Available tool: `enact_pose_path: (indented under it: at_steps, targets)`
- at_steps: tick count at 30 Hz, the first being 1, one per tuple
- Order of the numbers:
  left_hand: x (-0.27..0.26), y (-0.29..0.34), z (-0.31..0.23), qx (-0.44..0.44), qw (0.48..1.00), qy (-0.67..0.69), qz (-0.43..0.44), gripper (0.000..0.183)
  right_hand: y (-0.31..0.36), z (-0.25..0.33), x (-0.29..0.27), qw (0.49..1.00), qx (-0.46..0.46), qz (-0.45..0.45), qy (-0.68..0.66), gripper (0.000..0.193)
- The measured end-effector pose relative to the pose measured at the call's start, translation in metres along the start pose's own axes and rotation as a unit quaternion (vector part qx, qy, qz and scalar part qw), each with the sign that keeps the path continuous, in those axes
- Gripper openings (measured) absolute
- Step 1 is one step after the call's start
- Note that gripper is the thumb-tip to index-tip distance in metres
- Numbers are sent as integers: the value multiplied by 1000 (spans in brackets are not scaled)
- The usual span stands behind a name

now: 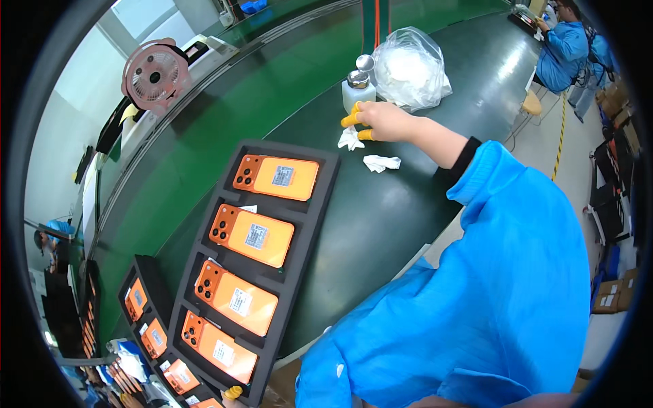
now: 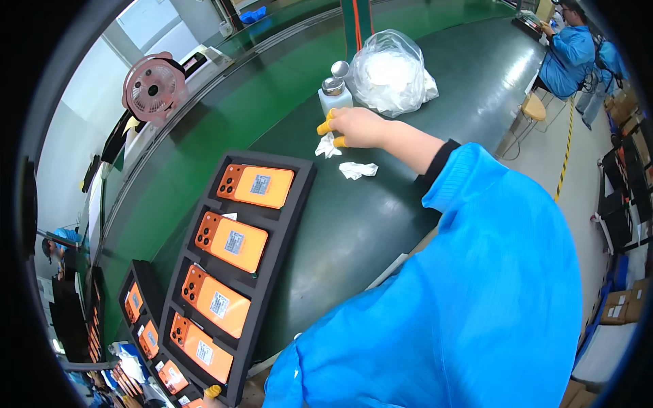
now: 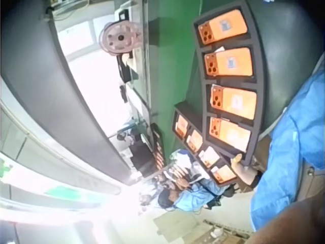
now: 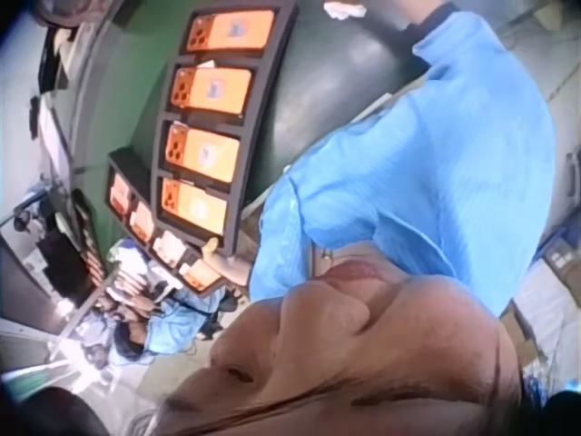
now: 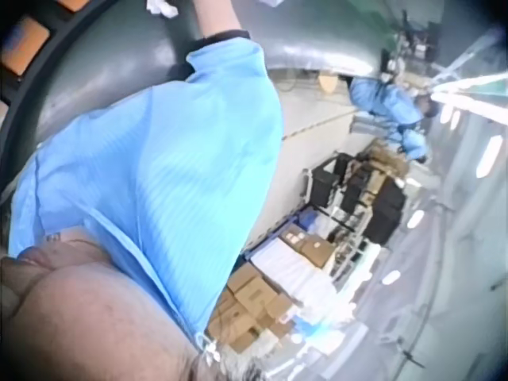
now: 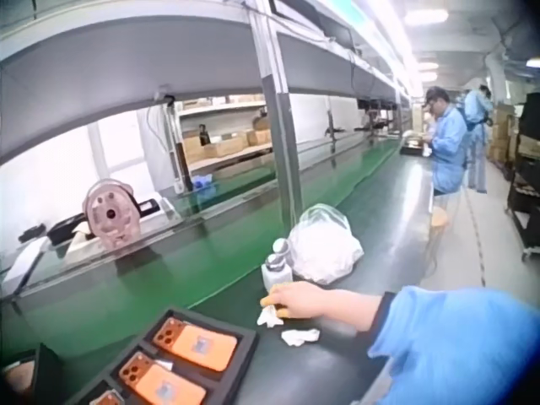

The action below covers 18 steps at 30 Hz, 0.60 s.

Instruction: Cleaning and inspecting the rear camera modules of several smartphones on an assembly tray.

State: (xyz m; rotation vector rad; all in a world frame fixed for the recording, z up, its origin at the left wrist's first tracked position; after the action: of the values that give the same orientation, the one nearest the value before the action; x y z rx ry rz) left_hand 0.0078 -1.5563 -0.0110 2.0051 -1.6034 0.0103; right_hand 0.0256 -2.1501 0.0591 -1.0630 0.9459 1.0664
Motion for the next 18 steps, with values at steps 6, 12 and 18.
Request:
enact_pose_path:
  at_steps: [6, 12, 18]
  targets:
    - [8, 1, 9, -16, 1000, -13, 0, 40, -7, 10, 9, 990, -63, 68, 103, 16]
    - [15, -1, 14, -20, 1000, -23, -2, 40, 13, 1, -31, 995, 40, -30, 81, 16]
    - [22, -6, 17, -32, 999, -36, 14, 39, 46, 18, 0, 987, 74, 127, 68, 13]
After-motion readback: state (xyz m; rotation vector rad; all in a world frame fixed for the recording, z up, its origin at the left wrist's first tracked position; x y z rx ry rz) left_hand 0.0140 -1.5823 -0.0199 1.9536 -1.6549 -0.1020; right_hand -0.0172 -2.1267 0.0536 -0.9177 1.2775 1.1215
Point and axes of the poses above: each hand's wrist, its own y-axis away from the middle knuckle, its own x-axis out of the palm, z = x × y, the point moved 7 cm from there along -y, towards the middle knuckle, and after that the axes turned 1 degree about -x, right-handed, at the moved point
